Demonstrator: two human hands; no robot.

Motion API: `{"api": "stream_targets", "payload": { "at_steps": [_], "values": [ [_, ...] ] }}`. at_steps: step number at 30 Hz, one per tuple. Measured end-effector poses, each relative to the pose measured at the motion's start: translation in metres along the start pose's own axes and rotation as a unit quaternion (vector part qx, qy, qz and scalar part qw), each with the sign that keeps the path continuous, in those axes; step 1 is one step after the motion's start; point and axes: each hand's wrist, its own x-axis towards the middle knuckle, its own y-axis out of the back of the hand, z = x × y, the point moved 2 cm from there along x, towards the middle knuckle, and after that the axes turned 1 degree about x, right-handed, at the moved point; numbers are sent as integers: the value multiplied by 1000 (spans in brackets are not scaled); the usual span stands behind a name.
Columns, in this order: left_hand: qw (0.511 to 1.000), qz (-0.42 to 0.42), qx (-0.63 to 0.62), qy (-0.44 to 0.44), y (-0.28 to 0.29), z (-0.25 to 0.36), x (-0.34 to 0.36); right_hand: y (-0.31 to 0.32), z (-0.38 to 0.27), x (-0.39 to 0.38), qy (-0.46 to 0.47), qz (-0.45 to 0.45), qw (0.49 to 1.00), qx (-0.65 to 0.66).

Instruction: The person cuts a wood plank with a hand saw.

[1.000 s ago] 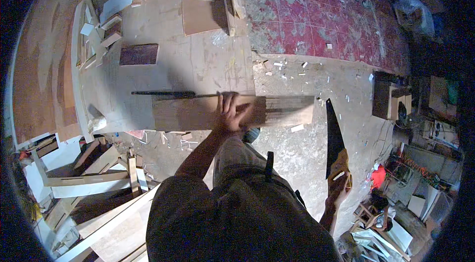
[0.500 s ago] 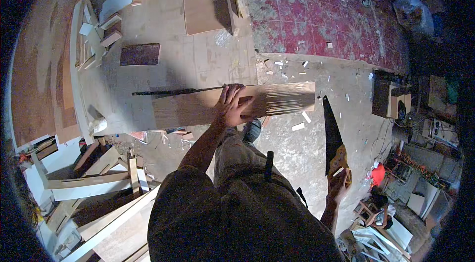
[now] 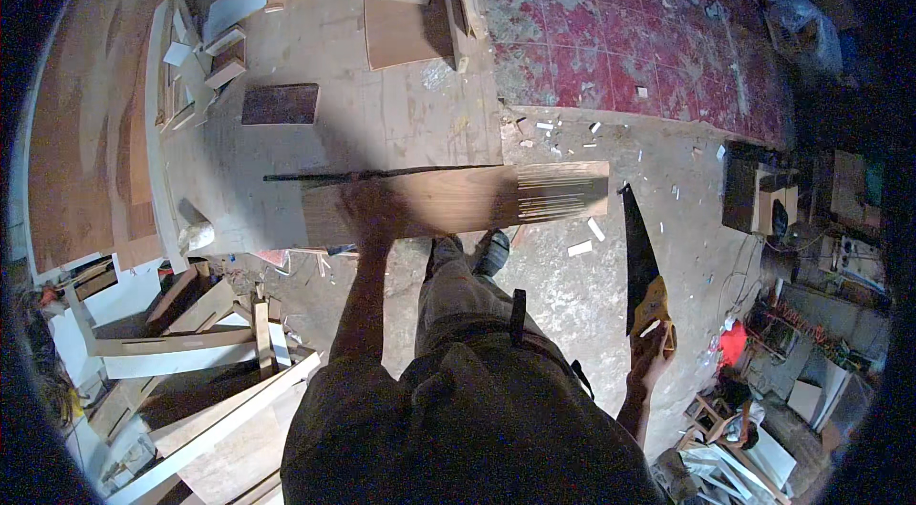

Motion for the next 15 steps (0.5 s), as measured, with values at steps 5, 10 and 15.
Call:
{"api": "stream_targets", "payload": {
  "at_steps": [5,10,15],
  "values": [
    [972,47,117,197,13,-23,-47,-5,0,4,22,-47,999,-7],
    [834,35,-180,520,-19,-38,-75,-7,3,12,12,-67,997,-30],
    [534,55,-626,566,-6,-34,-80,-14,2,15,18,-68,997,-33]
  ]
}}
